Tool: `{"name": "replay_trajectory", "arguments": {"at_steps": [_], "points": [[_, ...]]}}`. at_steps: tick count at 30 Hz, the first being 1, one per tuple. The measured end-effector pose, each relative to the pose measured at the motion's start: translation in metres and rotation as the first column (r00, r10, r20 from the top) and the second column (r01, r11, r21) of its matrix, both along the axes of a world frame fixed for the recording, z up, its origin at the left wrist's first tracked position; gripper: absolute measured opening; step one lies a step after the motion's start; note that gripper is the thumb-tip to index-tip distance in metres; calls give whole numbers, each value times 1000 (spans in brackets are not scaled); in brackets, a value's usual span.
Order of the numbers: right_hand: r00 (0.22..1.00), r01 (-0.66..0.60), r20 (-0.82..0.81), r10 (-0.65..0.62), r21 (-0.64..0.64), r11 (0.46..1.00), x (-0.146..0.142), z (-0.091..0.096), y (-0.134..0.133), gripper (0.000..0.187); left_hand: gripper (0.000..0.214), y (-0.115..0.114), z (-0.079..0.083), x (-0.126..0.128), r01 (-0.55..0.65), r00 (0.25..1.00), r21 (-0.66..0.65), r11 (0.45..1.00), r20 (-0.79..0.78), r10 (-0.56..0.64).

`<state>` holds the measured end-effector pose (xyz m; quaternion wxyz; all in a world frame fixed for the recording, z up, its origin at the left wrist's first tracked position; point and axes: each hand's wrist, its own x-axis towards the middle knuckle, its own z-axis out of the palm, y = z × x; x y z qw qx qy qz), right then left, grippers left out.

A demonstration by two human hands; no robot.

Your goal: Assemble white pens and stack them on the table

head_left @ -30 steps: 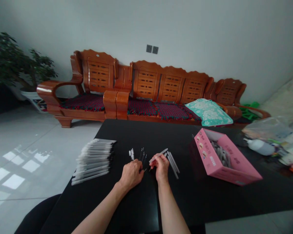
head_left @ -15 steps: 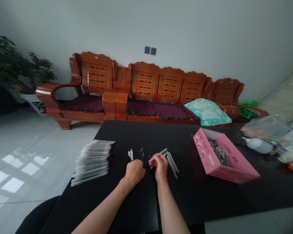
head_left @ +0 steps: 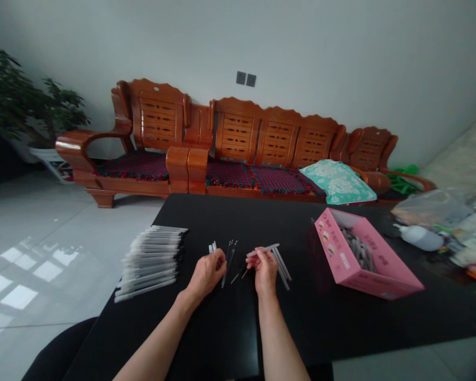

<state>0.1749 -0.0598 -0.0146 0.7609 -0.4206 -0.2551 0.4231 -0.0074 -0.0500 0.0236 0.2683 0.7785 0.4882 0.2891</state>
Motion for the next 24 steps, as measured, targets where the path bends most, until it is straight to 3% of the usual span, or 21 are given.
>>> {"name": "replay_trajectory", "arguments": {"at_steps": [4, 10, 24], "points": [[1000, -9, -2, 9, 13, 1000, 1, 1, -1, 26, 20, -1, -8, -10, 32, 964, -60, 998, 267, -15], [1000, 6, -20, -5, 40, 999, 2, 1, 1, 26, 24, 8, -24, -21, 13, 918, -93, 996, 395, 25], [999, -25, -39, 27, 32, 999, -1, 5, 0, 27, 26, 5, -19, -19, 41, 951, -93, 995, 309, -10]]}}
